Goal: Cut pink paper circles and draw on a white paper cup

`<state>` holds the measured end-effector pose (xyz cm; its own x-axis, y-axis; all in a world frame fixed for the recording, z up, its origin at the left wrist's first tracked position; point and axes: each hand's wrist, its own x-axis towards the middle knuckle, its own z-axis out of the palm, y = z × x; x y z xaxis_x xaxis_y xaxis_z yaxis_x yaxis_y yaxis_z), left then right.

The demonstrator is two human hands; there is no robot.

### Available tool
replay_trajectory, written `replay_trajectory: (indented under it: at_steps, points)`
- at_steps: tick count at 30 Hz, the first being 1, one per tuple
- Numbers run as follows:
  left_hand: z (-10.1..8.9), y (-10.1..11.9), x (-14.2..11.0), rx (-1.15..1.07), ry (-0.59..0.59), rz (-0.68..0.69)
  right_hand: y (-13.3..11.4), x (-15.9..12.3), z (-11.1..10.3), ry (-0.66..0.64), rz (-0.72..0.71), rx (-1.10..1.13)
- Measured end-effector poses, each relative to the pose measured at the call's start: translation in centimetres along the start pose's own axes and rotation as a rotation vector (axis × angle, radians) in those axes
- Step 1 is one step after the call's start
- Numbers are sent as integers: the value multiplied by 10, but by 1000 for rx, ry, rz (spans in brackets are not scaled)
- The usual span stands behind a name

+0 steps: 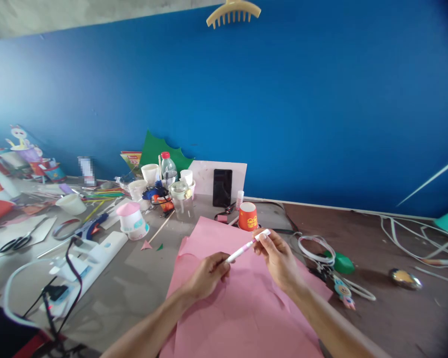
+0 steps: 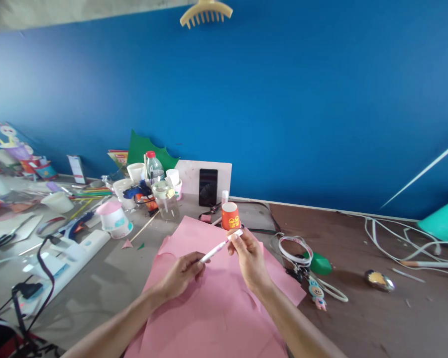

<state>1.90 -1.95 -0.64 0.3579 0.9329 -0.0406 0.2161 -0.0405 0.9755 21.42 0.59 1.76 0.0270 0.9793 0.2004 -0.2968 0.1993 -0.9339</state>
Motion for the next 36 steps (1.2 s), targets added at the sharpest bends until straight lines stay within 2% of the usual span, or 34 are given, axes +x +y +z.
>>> replay_trajectory:
  at_steps: [11, 16, 20, 26, 31, 36]
  points:
    - [0, 0, 0, 26, -8, -6, 8, -6, 3, -91, -16, -208]
    - [1, 5, -3, 4, -1, -40, 18, -15, 13, -39, 42, -166]
    - [7, 3, -6, 13, -27, -61, 25, -20, 17, -29, 6, -147]
    - [9, 0, -7, 62, -39, -25, 31, -22, 20, -22, -29, -135]
    - [6, -3, -5, 89, -51, -31, 33, -27, 19, 20, 18, -187]
    - [7, 2, -4, 124, -82, 81, 30, -36, 29, -62, 96, -237]
